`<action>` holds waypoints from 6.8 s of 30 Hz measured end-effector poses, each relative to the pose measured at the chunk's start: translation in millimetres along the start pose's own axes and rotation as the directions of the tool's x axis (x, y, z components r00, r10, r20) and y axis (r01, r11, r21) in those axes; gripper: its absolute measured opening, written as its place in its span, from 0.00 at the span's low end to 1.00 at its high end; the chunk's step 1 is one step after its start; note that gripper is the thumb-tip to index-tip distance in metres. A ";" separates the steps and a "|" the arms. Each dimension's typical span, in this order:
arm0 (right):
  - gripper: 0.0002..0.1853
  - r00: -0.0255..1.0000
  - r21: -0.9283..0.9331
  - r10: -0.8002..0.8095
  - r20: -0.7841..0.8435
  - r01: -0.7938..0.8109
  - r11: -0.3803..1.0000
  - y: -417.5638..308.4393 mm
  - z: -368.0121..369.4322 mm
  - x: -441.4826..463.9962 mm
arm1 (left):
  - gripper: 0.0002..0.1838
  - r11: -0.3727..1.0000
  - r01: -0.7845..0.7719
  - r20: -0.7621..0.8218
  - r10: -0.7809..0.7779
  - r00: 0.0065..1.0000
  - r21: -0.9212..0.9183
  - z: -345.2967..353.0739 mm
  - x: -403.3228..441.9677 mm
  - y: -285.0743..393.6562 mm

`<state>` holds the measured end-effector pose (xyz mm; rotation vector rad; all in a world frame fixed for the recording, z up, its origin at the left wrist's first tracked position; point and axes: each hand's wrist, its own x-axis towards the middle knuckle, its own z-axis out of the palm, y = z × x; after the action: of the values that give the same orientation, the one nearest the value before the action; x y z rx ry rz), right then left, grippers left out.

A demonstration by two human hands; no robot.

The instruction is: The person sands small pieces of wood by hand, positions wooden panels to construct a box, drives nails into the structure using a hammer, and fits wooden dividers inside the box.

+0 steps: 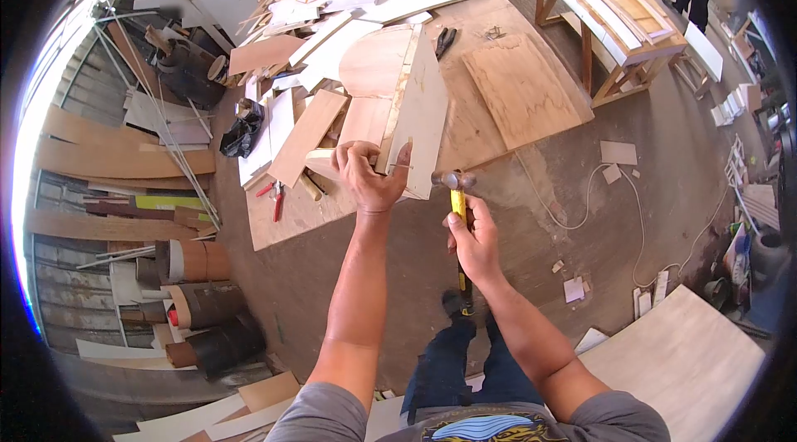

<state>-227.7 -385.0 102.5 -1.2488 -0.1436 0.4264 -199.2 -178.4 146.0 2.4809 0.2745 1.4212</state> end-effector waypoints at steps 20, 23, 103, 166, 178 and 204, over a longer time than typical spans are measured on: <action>0.18 1.000 0.125 0.000 -0.007 0.001 0.992 -14.9 7.6 19.3 | 0.24 0.996 -0.070 -0.028 0.068 0.997 -0.059 1.6 5.0 -8.8; 0.26 0.997 0.154 -0.082 0.003 0.081 0.985 -24.3 10.6 11.7 | 0.24 0.996 -0.065 -0.033 0.063 0.997 -0.060 0.8 8.2 -3.8; 0.27 0.954 0.034 -0.272 -0.126 0.278 0.960 26.9 54.9 -12.4 | 0.26 0.928 0.113 -0.106 -0.160 0.981 -0.356 13.4 -6.2 -15.8; 0.26 0.893 0.327 -0.204 -0.402 0.348 0.879 32.4 101.6 -22.9 | 0.27 0.958 0.094 -0.127 -0.132 0.983 -0.271 11.3 -4.1 -18.9; 0.26 0.912 -0.039 -0.334 -0.237 0.335 0.941 33.6 101.2 -11.0 | 0.25 0.963 0.070 -0.128 -0.107 0.986 -0.260 11.3 -3.7 -17.4; 0.16 0.899 0.434 -0.115 -0.421 0.312 0.845 4.7 84.1 -18.0 | 0.23 0.974 0.003 -0.129 -0.033 0.991 -0.226 10.6 -1.5 -22.5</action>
<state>-273.4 -316.2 127.1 -0.7713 0.1521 0.0034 -191.5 -159.1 132.4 2.2031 0.1513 1.5206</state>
